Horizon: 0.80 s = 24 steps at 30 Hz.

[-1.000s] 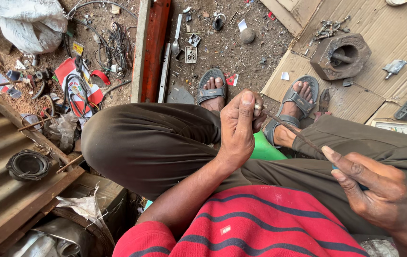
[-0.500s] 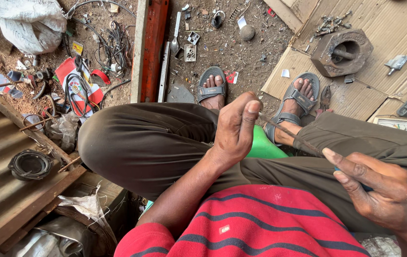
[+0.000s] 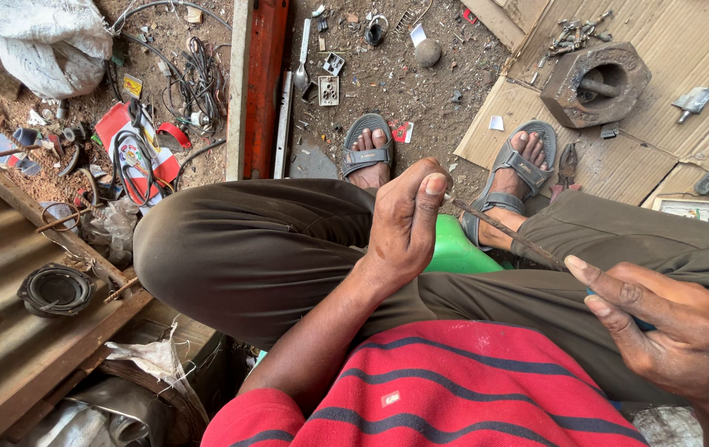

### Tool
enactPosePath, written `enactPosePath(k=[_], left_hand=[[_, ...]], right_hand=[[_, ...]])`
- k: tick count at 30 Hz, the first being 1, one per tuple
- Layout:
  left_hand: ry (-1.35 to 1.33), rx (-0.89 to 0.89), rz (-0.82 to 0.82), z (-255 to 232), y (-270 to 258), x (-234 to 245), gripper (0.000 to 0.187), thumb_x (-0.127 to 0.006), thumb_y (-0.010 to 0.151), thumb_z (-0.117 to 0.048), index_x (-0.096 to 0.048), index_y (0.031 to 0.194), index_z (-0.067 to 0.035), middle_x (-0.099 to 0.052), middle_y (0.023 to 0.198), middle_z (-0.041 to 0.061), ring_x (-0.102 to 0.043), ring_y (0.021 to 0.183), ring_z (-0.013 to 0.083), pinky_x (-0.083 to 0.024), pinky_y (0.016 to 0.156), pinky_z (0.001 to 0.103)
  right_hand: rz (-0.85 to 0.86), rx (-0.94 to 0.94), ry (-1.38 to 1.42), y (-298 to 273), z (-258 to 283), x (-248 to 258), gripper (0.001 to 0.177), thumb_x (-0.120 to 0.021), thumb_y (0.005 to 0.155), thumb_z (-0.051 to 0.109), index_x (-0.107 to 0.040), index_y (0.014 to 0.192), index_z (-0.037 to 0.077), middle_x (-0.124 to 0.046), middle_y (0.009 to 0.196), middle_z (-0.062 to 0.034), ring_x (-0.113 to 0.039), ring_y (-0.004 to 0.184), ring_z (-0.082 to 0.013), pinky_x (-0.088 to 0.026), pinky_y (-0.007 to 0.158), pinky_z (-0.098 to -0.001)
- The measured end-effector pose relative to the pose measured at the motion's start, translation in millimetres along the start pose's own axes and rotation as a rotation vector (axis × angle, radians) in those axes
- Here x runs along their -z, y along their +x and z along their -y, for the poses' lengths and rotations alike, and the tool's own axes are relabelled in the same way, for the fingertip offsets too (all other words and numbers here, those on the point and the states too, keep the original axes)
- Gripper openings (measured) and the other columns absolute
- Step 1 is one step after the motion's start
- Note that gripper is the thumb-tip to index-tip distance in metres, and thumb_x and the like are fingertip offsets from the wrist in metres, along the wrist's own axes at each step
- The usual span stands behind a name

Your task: The person sits on a low stool and uses a screwdriver to adjust a small metal component, then uses an angle grinder to cut a wire, and finally uses pliers to strip and bend the wire. The work is performed on a cluttered floor with cardboard and various tools.

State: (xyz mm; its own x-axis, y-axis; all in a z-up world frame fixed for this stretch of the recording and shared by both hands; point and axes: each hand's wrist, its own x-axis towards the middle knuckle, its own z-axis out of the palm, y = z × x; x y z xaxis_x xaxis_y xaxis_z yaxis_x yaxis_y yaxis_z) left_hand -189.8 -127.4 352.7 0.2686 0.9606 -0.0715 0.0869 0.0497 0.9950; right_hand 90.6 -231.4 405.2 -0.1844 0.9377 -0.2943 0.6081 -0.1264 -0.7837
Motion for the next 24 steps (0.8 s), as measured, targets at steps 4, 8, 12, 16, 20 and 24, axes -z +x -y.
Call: enactPosePath(k=[4, 8, 12, 16, 20, 24], left_hand=[[0.006, 0.003, -0.004, -0.9, 0.5, -0.3, 0.035, -0.041, 0.117, -0.023, -0.051, 0.094, 0.002, -0.045, 0.081, 0.009, -0.047, 0.071, 0.0188, -0.042, 0.068, 0.033], [0.029, -0.009, 0.017, -0.7, 1.2, 1.2, 0.032, -0.043, 0.116, -0.021, -0.05, 0.095, 0.002, -0.044, 0.081, 0.011, -0.047, 0.071, 0.022, -0.042, 0.068, 0.034], [0.128, -0.058, 0.049, -0.5, 1.0, 4.5, 0.027, -0.047, 0.115, -0.017, -0.05, 0.095, 0.001, -0.045, 0.084, 0.013, -0.048, 0.074, 0.0289, -0.043, 0.071, 0.037], [0.142, -0.105, 0.046, 0.7, -2.2, 2.3, 0.024, -0.048, 0.114, -0.016, -0.05, 0.096, 0.0, -0.044, 0.086, 0.014, -0.05, 0.078, 0.0318, -0.044, 0.074, 0.039], [0.111, -0.119, 0.016, 4.8, -5.8, -3.2, 0.024, -0.048, 0.114, -0.015, -0.05, 0.096, 0.0, -0.044, 0.087, 0.014, -0.049, 0.078, 0.0308, -0.043, 0.073, 0.039], [0.1, -0.058, -0.027, 9.3, -7.9, -7.6, 0.028, -0.048, 0.115, -0.017, -0.046, 0.094, 0.001, -0.04, 0.084, 0.013, -0.044, 0.074, 0.0283, -0.039, 0.066, 0.036]], right_hand=[[0.03, -0.043, 0.001, -2.8, -5.3, 0.4, 0.044, -0.074, 0.084, 0.003, -0.071, 0.128, 0.005, -0.069, 0.081, -0.0057, -0.059, 0.066, -0.0126, -0.049, 0.055, -0.0258], [0.025, -0.044, 0.01, -4.8, -7.5, 0.2, 0.043, -0.073, 0.084, 0.002, -0.072, 0.127, 0.004, -0.069, 0.081, -0.0061, -0.059, 0.066, -0.0124, -0.049, 0.055, -0.0255], [-0.004, -0.008, 0.052, -2.7, -7.0, 0.3, 0.039, -0.072, 0.083, 0.0, -0.071, 0.123, 0.001, -0.07, 0.083, -0.0077, -0.06, 0.068, -0.0137, -0.05, 0.057, -0.0256], [-0.018, 0.072, 0.1, 0.4, -7.3, 3.1, 0.035, -0.072, 0.084, 0.0, -0.07, 0.119, -0.002, -0.072, 0.09, -0.0092, -0.064, 0.076, -0.0144, -0.053, 0.065, -0.0249], [0.018, 0.009, 0.049, -0.7, -7.1, 3.9, 0.038, -0.075, 0.08, -0.002, -0.071, 0.118, -0.002, -0.072, 0.084, -0.0093, -0.064, 0.071, -0.0147, -0.053, 0.06, -0.0249], [0.036, 0.069, -0.027, 2.3, -6.4, 2.7, 0.048, -0.075, 0.078, -0.003, -0.069, 0.126, 0.003, -0.07, 0.082, -0.0087, -0.068, 0.067, -0.014, -0.054, 0.058, -0.0254]])
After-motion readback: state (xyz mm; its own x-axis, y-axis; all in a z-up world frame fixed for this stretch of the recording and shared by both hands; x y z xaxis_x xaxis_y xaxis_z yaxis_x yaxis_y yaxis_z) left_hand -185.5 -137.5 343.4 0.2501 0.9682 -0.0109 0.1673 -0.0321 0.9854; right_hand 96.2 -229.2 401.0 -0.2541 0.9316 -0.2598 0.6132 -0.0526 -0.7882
